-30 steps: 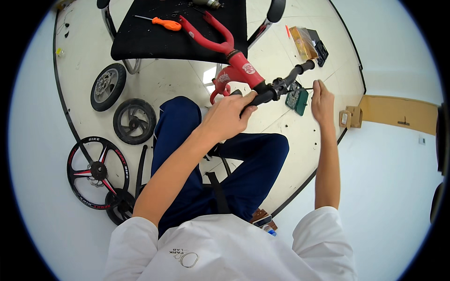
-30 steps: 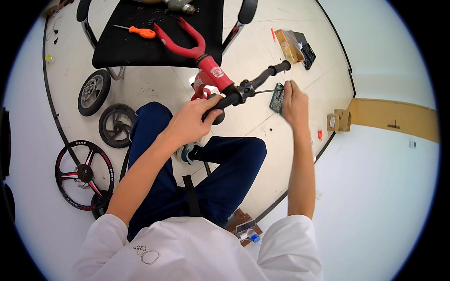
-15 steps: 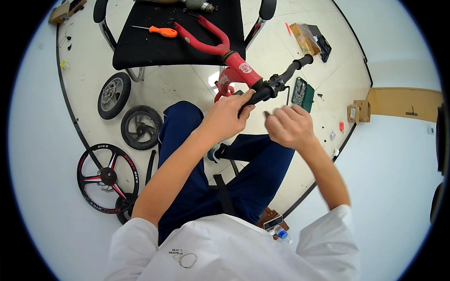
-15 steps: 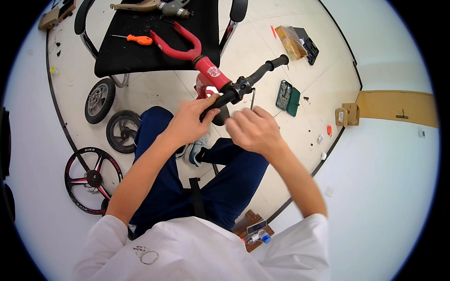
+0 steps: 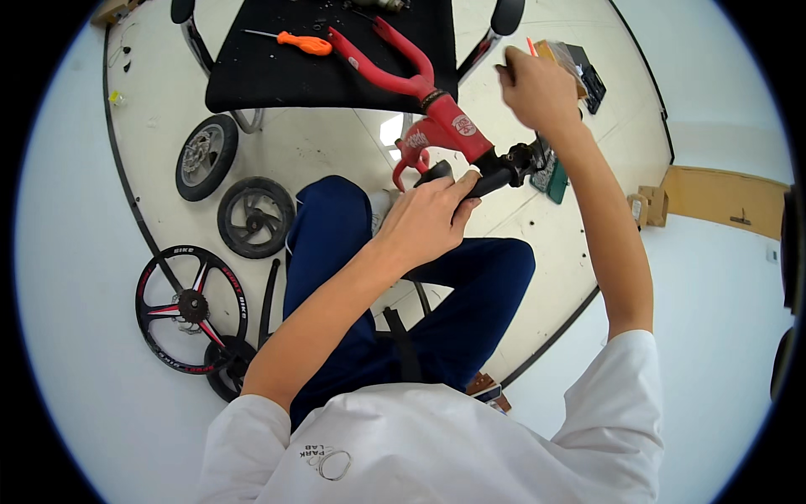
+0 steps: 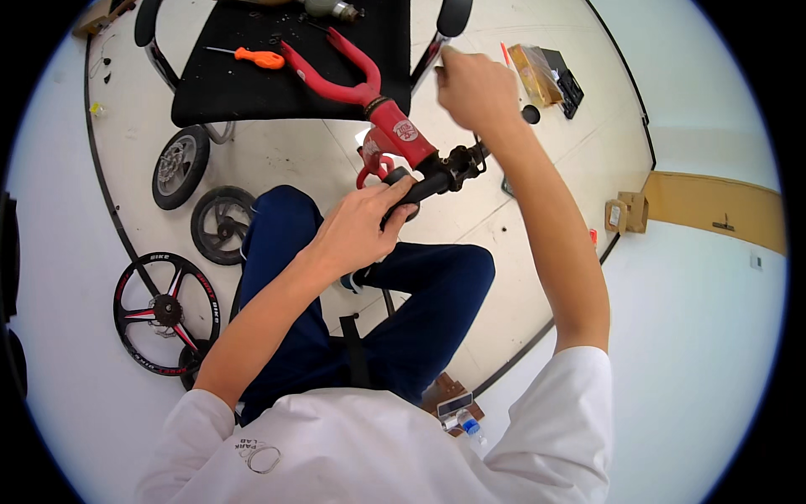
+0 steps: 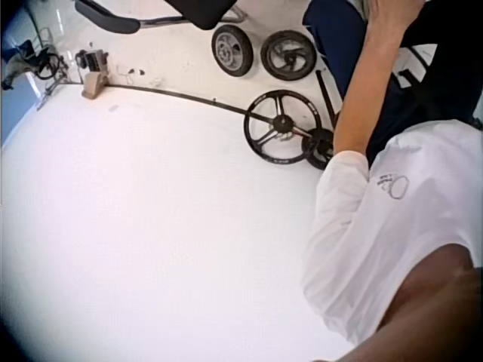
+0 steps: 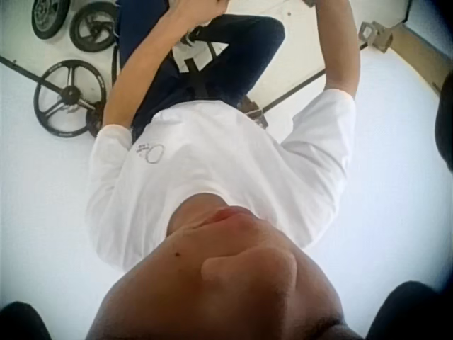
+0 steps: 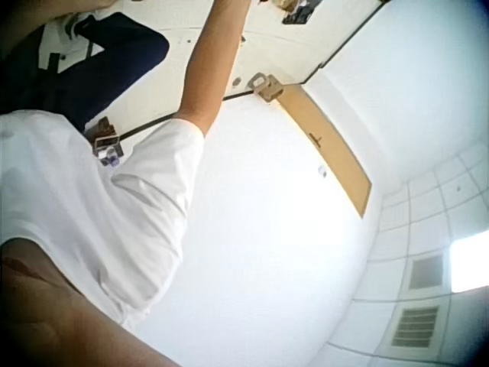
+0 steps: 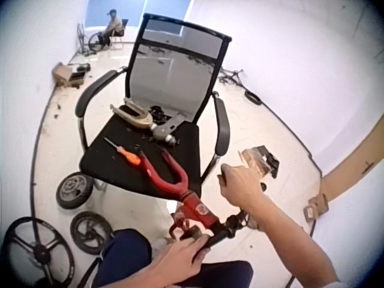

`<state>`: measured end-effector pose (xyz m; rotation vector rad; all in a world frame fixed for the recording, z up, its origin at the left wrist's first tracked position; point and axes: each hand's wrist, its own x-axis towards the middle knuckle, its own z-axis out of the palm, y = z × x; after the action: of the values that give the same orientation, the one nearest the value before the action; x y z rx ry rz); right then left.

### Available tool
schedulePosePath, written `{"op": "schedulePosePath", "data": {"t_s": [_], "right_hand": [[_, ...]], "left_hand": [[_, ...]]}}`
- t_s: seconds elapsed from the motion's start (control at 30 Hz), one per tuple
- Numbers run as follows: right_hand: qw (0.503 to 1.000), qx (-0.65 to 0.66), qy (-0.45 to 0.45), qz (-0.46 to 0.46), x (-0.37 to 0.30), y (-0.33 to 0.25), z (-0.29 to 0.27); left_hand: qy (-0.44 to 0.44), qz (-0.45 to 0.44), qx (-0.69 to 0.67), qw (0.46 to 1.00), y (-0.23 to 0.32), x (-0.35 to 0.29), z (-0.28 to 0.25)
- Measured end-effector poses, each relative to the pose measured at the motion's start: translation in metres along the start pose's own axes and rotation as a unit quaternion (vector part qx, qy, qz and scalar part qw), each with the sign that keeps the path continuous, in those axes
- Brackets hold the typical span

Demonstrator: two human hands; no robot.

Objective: The person attaches a black handlebar to a red bicycle fork held between their legs. They secure the handlebar using a clamp and tighten it with an Allen key. The person then installs a brake lever and shifter onto the handlebar, securing them with bolts.

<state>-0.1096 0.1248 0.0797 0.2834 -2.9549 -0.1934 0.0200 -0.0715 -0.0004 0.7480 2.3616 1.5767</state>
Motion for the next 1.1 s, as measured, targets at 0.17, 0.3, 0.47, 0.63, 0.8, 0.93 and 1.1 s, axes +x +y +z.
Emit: {"op": "schedulePosePath", "data": {"t_s": [0.17, 0.3, 0.47, 0.63, 0.8, 0.93, 1.1], "right_hand": [[0.99, 0.117, -0.072, 0.03, -0.022, 0.052, -0.003], [0.988, 0.107, -0.039, -0.104, -0.042, 0.053, -0.02], [0.94, -0.077, -0.062, -0.327, -0.042, 0.065, -0.057], [0.905, -0.099, -0.113, -0.398, -0.026, 0.075, -0.056], [0.929, -0.052, -0.084, -0.357, -0.042, 0.095, -0.042], [0.982, -0.004, 0.019, -0.187, -0.105, 0.091, -0.023], [0.989, -0.048, 0.071, 0.117, -0.187, 0.034, -0.022]], "left_hand": [[-0.008, 0.01, -0.007, 1.0, 0.003, 0.007, 0.002], [-0.031, -0.007, -0.013, 0.999, 0.004, 0.008, -0.011], [-0.043, -0.008, -0.019, 0.999, 0.002, 0.007, -0.019], [-0.044, -0.014, -0.013, 0.999, 0.0, 0.003, -0.02], [-0.041, -0.019, 0.002, 0.999, 0.003, 0.004, -0.025], [-0.049, -0.02, 0.009, 0.999, 0.002, 0.006, -0.028], [-0.021, 0.006, 0.023, 0.999, 0.003, 0.012, -0.011]]}}
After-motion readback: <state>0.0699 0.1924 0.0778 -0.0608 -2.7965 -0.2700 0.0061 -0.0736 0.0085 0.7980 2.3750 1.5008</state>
